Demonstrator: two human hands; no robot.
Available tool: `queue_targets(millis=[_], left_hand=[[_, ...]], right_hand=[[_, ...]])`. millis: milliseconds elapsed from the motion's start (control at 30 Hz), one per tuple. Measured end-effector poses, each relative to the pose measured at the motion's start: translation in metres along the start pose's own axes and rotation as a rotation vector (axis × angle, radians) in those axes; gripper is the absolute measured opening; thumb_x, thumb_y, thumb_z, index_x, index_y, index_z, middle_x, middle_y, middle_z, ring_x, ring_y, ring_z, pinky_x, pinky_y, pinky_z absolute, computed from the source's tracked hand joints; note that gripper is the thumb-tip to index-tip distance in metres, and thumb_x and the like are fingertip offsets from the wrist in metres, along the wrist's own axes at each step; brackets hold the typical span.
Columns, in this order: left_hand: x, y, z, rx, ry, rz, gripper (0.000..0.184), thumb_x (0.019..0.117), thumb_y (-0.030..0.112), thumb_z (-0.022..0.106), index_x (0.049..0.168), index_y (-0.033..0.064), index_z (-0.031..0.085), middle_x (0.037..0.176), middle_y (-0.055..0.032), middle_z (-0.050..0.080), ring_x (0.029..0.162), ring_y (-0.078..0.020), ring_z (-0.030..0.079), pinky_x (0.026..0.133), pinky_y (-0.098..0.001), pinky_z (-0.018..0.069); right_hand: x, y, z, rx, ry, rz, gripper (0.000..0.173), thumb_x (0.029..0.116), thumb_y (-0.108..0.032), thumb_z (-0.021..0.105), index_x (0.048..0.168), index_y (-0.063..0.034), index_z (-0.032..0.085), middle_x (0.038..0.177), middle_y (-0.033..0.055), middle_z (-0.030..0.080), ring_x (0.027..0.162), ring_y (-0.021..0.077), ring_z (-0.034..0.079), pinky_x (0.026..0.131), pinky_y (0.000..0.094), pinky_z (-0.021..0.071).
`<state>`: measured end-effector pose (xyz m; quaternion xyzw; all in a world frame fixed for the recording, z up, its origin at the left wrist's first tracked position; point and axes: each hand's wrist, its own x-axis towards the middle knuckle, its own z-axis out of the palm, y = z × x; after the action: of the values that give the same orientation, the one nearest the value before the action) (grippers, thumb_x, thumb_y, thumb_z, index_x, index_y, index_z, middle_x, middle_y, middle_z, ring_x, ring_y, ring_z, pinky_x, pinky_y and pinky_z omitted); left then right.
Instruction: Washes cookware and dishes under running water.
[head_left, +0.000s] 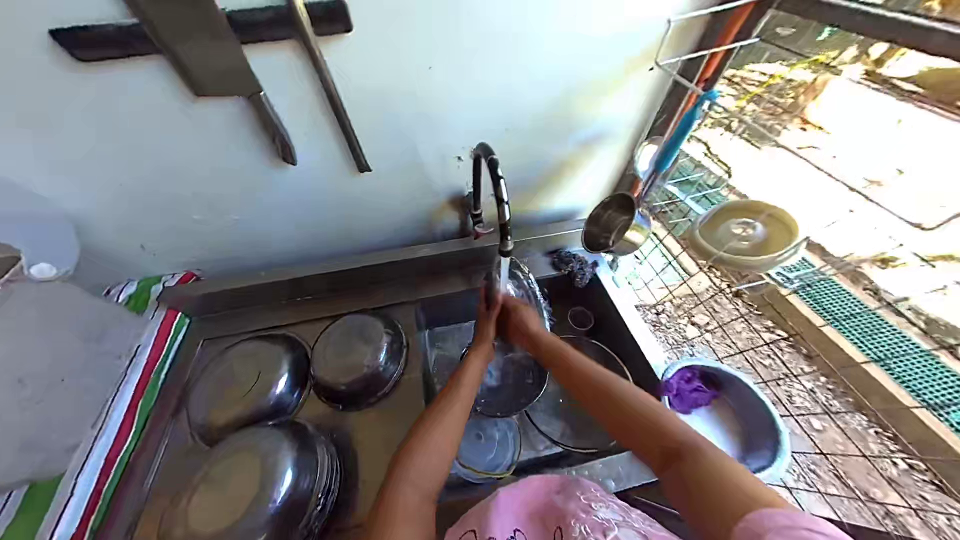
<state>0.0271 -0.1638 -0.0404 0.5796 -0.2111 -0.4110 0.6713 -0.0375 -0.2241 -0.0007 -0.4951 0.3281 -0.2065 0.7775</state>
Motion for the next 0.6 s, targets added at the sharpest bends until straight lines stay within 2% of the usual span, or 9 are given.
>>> queue_targets(millis=[67, 133, 167, 233, 300, 367, 467, 533, 600], left_hand=[[0.007, -0.01, 0.0, -0.12, 0.094, -0.153, 0.06, 0.1093, 0.038, 0.04, 0.162, 0.0166, 0.021, 0.151, -0.0193, 0.046, 0.13, -0.0309, 0.052, 0.101, -0.0527, 0.0483], [0.004, -0.009, 0.005, -0.181, 0.136, -0.302, 0.051, 0.1101, 0.037, 0.034, 0.155, 0.0129, 0.034, 0.135, -0.0191, 0.057, 0.115, -0.0296, 0.06, 0.09, -0.0508, 0.0525], [0.001, -0.008, 0.008, -0.189, 0.136, -0.339, 0.049, 0.11, 0.034, 0.034, 0.154, 0.0117, 0.035, 0.133, -0.0193, 0.058, 0.113, -0.029, 0.06, 0.09, -0.0497, 0.0526], [-0.001, -0.006, 0.012, -0.179, 0.152, -0.349, 0.048, 0.1094, 0.029, 0.035, 0.154, 0.0112, 0.034, 0.132, -0.0193, 0.059, 0.112, -0.0275, 0.062, 0.089, -0.047, 0.0534], [0.001, -0.003, 0.011, -0.164, 0.178, -0.307, 0.051, 0.1091, 0.025, 0.036, 0.158, 0.013, 0.028, 0.142, -0.0198, 0.053, 0.12, -0.028, 0.059, 0.096, -0.047, 0.052], [0.006, 0.0, 0.006, -0.15, 0.196, -0.23, 0.053, 0.1095, 0.019, 0.036, 0.161, 0.0135, 0.024, 0.155, -0.0189, 0.042, 0.134, -0.0275, 0.05, 0.107, -0.047, 0.0453], [0.018, -0.006, 0.004, -0.08, 0.157, -0.1, 0.053, 0.1085, 0.013, 0.035, 0.16, 0.0094, 0.026, 0.162, -0.0181, 0.031, 0.143, -0.0258, 0.04, 0.115, -0.0452, 0.0376], [0.019, -0.008, 0.008, -0.004, 0.12, -0.111, 0.054, 0.1076, 0.014, 0.034, 0.161, 0.0074, 0.025, 0.162, -0.0185, 0.031, 0.143, -0.0252, 0.039, 0.115, -0.0441, 0.0355], [0.02, -0.001, 0.015, 0.042, 0.087, -0.147, 0.052, 0.1097, 0.02, 0.037, 0.159, 0.0056, 0.028, 0.157, -0.0179, 0.039, 0.139, -0.0231, 0.044, 0.114, -0.0422, 0.0387]], right_hand=[[0.018, 0.03, -0.009, -0.159, -0.109, -0.028, 0.045, 0.1121, -0.019, 0.027, 0.143, 0.0045, 0.051, 0.134, 0.0176, 0.063, 0.12, 0.0194, 0.061, 0.104, 0.0368, 0.0492], [0.043, 0.049, -0.038, -0.637, -0.253, -0.146, 0.048, 0.1086, -0.014, 0.041, 0.152, 0.0076, 0.04, 0.157, 0.0226, 0.044, 0.147, 0.0269, 0.041, 0.123, 0.0423, 0.0292], [0.058, 0.056, -0.056, -0.941, -0.319, -0.223, 0.06, 0.1075, -0.024, 0.045, 0.158, 0.0044, 0.03, 0.167, 0.0209, 0.028, 0.156, 0.0305, 0.024, 0.127, 0.0491, 0.0162], [0.071, 0.064, -0.094, -1.366, -0.298, -0.33, 0.067, 0.1082, -0.042, 0.036, 0.163, -0.0047, 0.024, 0.171, 0.0151, 0.017, 0.159, 0.0337, 0.011, 0.126, 0.0598, 0.0073], [0.074, 0.07, -0.128, -1.529, -0.192, -0.279, 0.068, 0.1092, -0.045, 0.03, 0.164, -0.005, 0.021, 0.172, 0.0125, 0.014, 0.16, 0.0311, 0.008, 0.128, 0.0577, 0.0044], [0.055, 0.079, -0.131, -1.497, -0.154, -0.107, 0.068, 0.108, -0.037, 0.037, 0.161, 0.0026, 0.022, 0.171, 0.0204, 0.014, 0.159, 0.036, 0.01, 0.127, 0.0591, 0.0053], [0.017, 0.073, -0.088, -1.074, -0.268, 0.028, 0.065, 0.1069, -0.032, 0.051, 0.154, 0.0088, 0.034, 0.166, 0.0317, 0.018, 0.155, 0.044, 0.02, 0.126, 0.0568, 0.0196], [0.013, 0.067, -0.064, -0.882, -0.343, -0.175, 0.053, 0.109, -0.019, 0.041, 0.154, 0.0079, 0.037, 0.165, 0.0304, 0.022, 0.155, 0.0401, 0.023, 0.127, 0.0482, 0.0197], [0.047, 0.069, -0.069, -0.997, -0.254, -0.456, 0.055, 0.1061, -0.021, 0.045, 0.153, 0.0073, 0.04, 0.163, 0.027, 0.031, 0.155, 0.0371, 0.026, 0.128, 0.0503, 0.0168]])
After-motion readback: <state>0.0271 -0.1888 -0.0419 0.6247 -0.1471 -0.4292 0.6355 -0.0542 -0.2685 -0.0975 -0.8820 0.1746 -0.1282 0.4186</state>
